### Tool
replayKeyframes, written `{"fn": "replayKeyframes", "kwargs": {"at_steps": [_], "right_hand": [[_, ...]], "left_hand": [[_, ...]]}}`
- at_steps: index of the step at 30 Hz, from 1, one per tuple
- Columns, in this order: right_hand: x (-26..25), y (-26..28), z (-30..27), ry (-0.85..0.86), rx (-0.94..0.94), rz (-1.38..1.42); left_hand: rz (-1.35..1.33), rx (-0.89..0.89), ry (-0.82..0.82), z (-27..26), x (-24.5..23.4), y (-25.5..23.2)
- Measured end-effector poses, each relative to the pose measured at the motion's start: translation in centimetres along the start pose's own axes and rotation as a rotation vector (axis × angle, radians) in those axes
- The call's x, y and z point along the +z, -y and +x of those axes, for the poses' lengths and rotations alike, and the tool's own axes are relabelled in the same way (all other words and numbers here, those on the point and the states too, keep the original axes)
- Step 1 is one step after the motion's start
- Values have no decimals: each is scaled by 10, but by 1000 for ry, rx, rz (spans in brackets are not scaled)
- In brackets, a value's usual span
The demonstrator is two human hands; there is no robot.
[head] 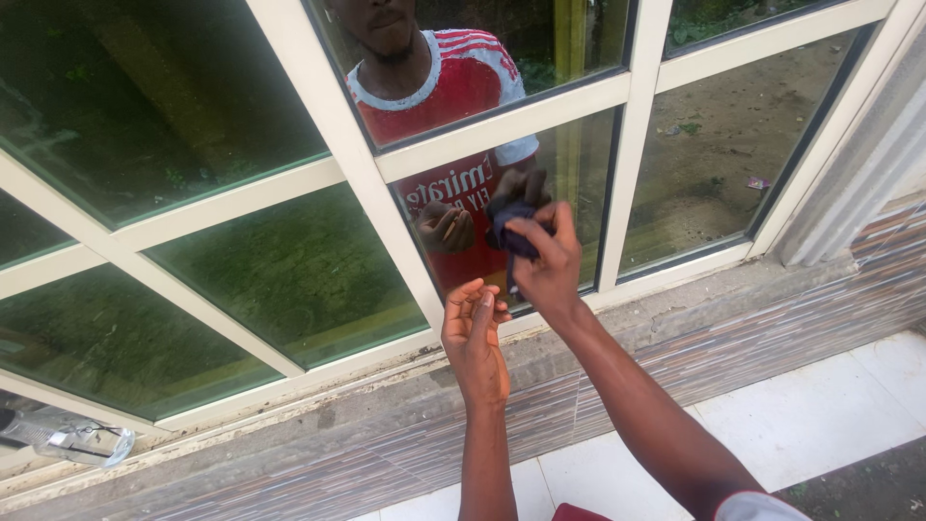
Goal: The person wipes the window frame and glass with a cloth after spraying it with liquid from a bottle.
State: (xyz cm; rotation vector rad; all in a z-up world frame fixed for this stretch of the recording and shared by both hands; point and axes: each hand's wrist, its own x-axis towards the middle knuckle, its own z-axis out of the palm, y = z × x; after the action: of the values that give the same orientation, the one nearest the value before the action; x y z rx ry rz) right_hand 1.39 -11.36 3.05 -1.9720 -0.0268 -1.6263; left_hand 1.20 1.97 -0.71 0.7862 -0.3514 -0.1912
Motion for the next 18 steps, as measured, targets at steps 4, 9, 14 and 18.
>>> {"fn": "replayKeyframes", "kwargs": {"at_steps": [4,9,14,18], "right_hand": [[4,17,34,-35,-79,-13],[9,16,19,-12,-29,11],[13,3,-33,82,33,19],[10,-3,-55,155,47,-31]], "left_hand": [[10,-7,-14,2,-4,4],[-3,-11,-14,4,-6,6],[-23,-3,8,2,-6,4],[-12,9,6,-1,-5,-1]]}}
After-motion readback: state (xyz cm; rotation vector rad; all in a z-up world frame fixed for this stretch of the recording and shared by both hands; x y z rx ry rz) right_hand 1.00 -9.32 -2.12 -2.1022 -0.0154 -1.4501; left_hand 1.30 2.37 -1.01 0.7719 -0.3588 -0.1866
